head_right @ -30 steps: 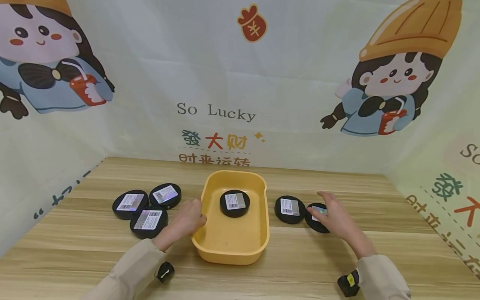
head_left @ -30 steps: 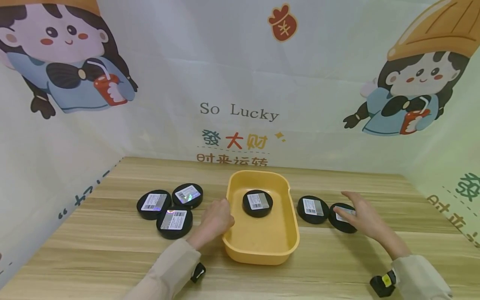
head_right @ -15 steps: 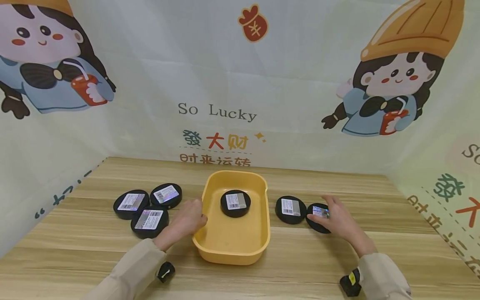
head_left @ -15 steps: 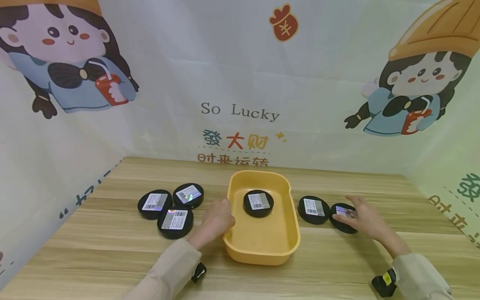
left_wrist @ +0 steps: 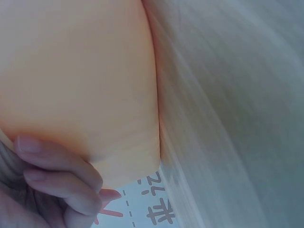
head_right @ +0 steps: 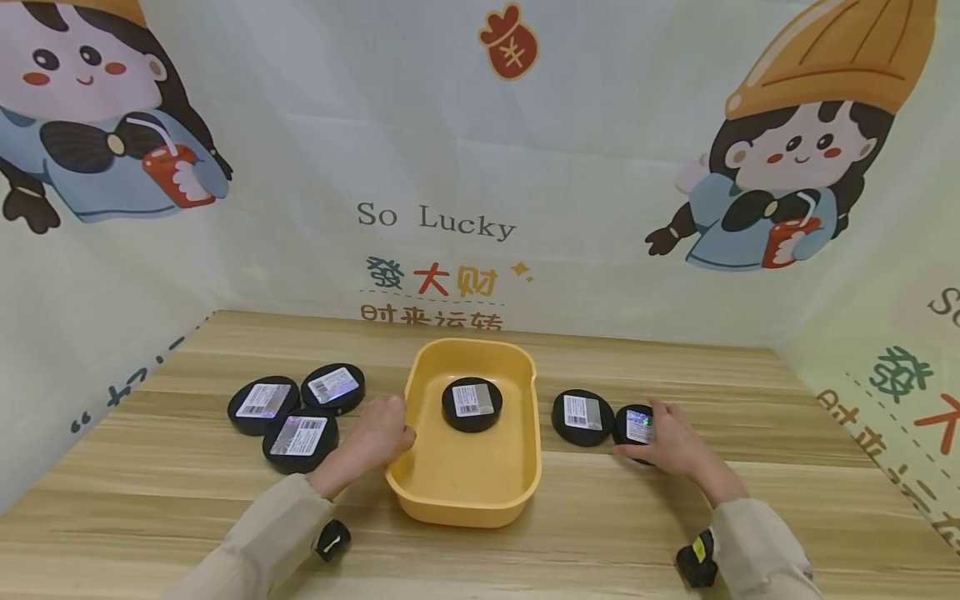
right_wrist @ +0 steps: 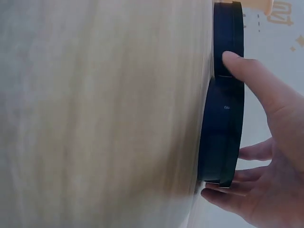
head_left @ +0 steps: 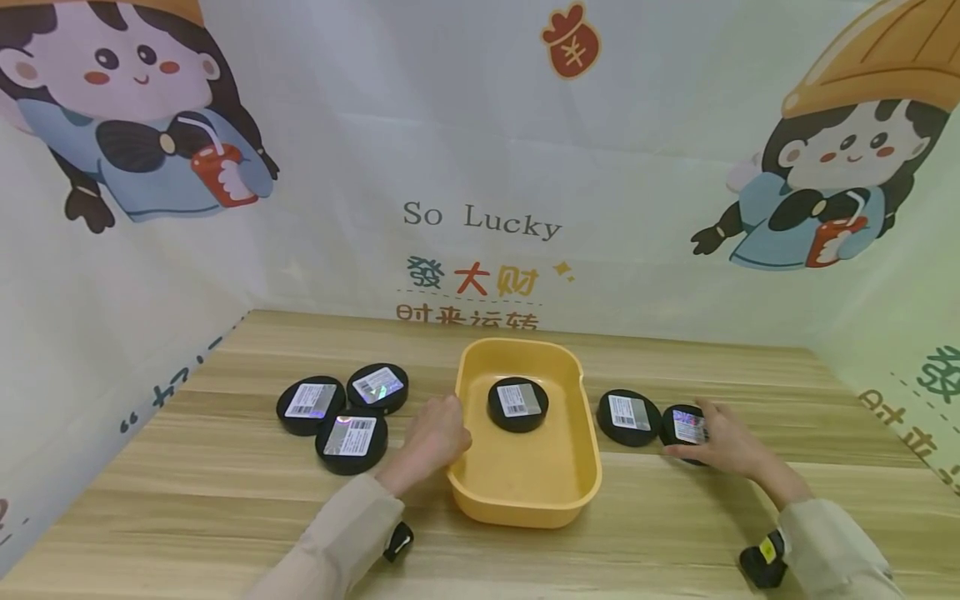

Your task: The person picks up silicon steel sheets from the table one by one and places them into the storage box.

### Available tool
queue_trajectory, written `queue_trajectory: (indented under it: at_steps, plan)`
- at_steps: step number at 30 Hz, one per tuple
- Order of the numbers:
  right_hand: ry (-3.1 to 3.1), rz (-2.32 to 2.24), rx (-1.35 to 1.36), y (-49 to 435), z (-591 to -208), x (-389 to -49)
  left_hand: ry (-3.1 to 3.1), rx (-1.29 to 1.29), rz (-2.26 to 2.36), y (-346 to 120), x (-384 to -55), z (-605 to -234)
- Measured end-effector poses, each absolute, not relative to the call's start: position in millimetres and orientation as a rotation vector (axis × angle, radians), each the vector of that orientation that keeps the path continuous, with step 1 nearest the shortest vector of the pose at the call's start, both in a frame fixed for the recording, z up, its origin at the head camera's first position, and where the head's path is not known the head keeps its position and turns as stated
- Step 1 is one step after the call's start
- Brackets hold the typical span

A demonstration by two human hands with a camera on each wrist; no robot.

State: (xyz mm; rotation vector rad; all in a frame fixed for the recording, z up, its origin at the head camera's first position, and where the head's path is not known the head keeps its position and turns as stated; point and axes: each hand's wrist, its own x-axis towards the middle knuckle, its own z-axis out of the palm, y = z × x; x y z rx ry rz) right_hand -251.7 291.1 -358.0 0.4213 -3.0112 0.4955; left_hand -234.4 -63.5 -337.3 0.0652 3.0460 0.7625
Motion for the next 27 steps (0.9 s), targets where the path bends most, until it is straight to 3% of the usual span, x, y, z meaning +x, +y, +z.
queue_trajectory:
  at_steps: [27]
  plan:
    - [-3.080, 0.430, 0.367, 292.1, -356.2, -252.1, 3.028, 0.031, 0.731, -62.9, -234.4, -336.5]
